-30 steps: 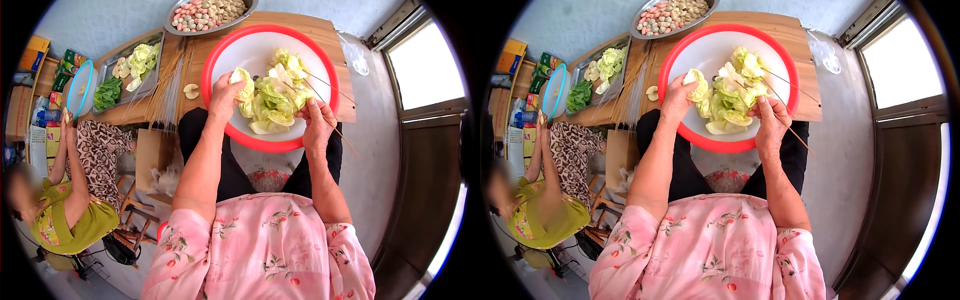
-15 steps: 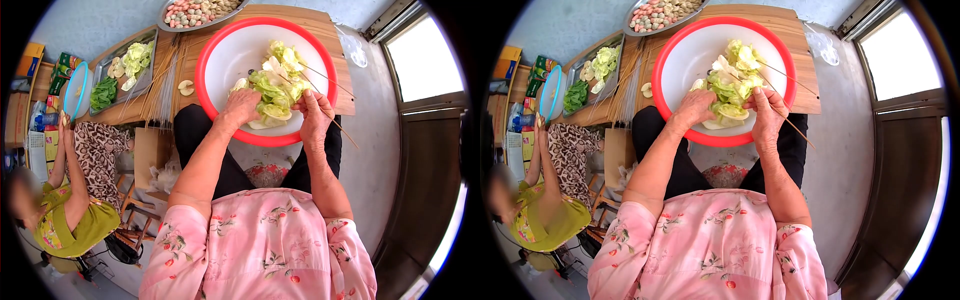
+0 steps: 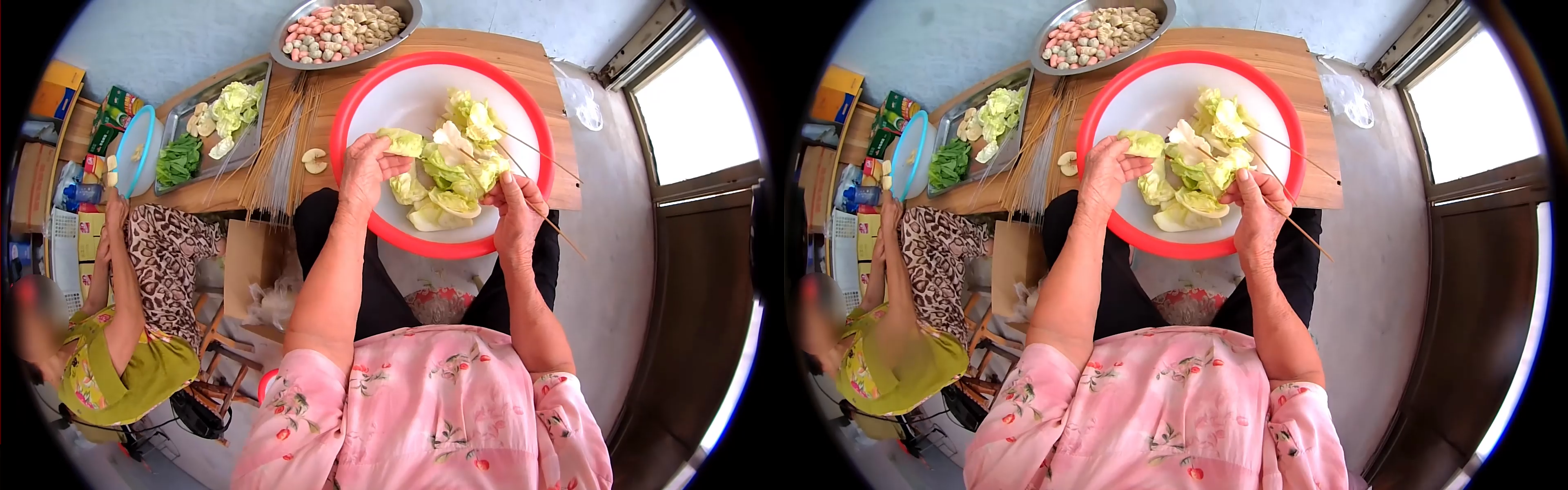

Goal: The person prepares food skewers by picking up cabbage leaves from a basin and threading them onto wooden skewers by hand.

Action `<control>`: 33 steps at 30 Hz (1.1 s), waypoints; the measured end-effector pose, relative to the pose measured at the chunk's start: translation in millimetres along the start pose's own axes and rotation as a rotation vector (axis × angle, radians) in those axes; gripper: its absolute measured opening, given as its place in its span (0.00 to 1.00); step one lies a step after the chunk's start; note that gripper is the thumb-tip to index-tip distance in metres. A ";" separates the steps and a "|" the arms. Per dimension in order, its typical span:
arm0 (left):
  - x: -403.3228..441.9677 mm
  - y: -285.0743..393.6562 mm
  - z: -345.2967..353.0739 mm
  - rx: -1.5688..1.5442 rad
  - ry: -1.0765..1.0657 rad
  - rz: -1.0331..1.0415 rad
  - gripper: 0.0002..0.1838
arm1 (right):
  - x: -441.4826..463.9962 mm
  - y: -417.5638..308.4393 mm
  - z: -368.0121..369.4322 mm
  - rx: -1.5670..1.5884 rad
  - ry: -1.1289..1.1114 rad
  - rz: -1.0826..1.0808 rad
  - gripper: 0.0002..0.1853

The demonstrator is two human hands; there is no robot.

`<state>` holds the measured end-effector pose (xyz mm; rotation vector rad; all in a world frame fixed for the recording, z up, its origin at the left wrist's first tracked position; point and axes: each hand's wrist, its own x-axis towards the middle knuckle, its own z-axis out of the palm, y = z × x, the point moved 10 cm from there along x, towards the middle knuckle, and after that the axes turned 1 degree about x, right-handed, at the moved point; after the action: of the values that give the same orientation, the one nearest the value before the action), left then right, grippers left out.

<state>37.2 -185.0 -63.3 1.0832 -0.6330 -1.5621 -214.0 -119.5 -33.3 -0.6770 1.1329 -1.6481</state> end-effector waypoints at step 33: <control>0.7 0.4 7.7 -0.169 -0.129 0.025 0.11 | 0.5 9.9 13.8 0.060 -0.144 0.164 0.07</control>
<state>30.5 -186.9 -59.8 0.8511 -0.5870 -1.6420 -198.5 -125.8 -36.7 -0.6367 1.0053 -1.4651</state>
